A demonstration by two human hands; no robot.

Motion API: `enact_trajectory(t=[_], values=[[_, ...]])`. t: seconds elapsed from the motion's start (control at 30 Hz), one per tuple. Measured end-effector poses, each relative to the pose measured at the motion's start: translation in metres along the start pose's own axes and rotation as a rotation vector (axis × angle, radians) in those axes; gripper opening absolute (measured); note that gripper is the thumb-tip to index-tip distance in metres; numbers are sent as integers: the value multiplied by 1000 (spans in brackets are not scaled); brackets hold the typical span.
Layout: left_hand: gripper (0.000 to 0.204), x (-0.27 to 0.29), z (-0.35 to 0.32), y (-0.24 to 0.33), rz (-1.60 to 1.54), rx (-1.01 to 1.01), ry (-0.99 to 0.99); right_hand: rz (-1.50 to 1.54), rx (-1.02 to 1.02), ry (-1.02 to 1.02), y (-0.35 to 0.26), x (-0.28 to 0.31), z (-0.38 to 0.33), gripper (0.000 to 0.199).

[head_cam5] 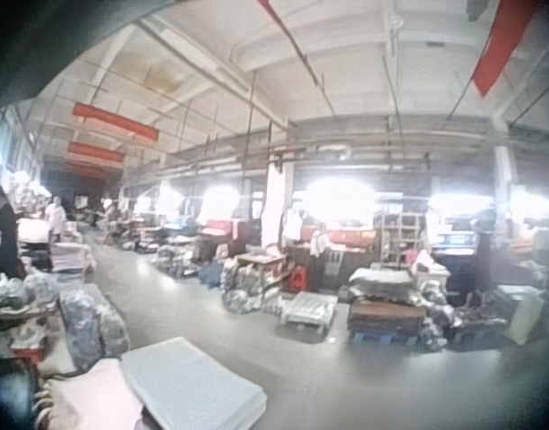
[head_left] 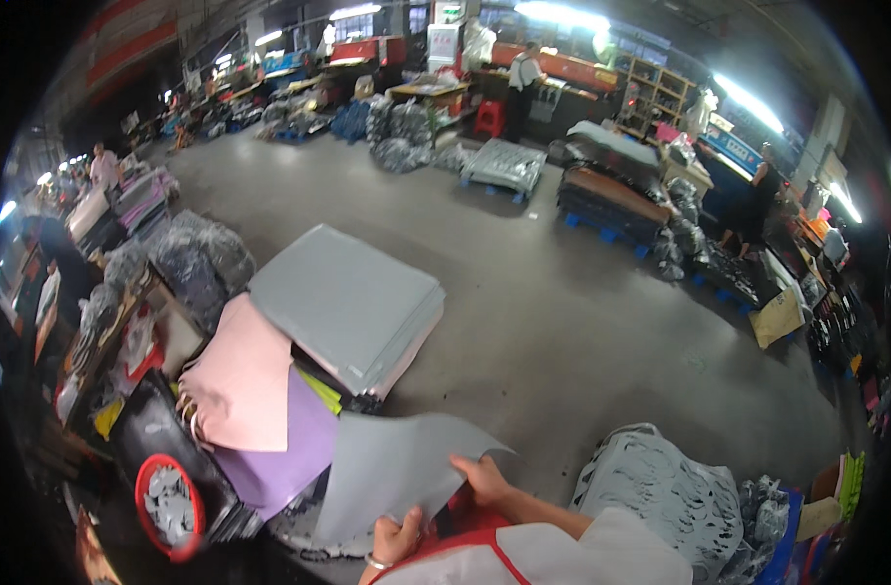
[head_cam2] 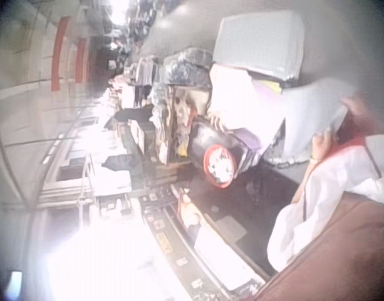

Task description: The person places a shoe insole template on a sheet of foam, presses a button to activate a cutting machine, removes the cut insole, and stacks it with others. The process is repeated multiple times with new sheets of foam.

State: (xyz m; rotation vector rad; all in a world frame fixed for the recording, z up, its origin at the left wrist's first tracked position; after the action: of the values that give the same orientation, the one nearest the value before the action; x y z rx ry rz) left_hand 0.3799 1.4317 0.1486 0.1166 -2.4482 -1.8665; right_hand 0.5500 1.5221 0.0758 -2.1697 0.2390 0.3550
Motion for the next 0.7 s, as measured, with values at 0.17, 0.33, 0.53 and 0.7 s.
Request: enact_trajectory(t=[0.17,0.33,0.53,0.7], values=[[29,-48,0,47,122,-82,-208,-63,268,2,-56,34,-32,19],[27,-81,-6,90,121,-152,-235,-48,408,-36,-83,69,-43,17],[23,-70,-32,97,-107,-56,-145,-98,624,-135,-118,42,-73,18],[58,-16,-77,69,-100,-36,161,-116,637,-421,-116,-6,-101,14]])
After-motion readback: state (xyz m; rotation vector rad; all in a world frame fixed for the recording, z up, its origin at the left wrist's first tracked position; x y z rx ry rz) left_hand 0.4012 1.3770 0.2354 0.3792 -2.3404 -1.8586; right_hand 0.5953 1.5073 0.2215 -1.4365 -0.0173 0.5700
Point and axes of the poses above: each hand's wrist, its own z-axis towards the middle knuckle, its own x-axis out of the back of the hand, y = z × x, the point moved 10 cm from there along z, towards the middle knuckle, and after that the axes turned 3 degrees about x, right-handed, at the moved point
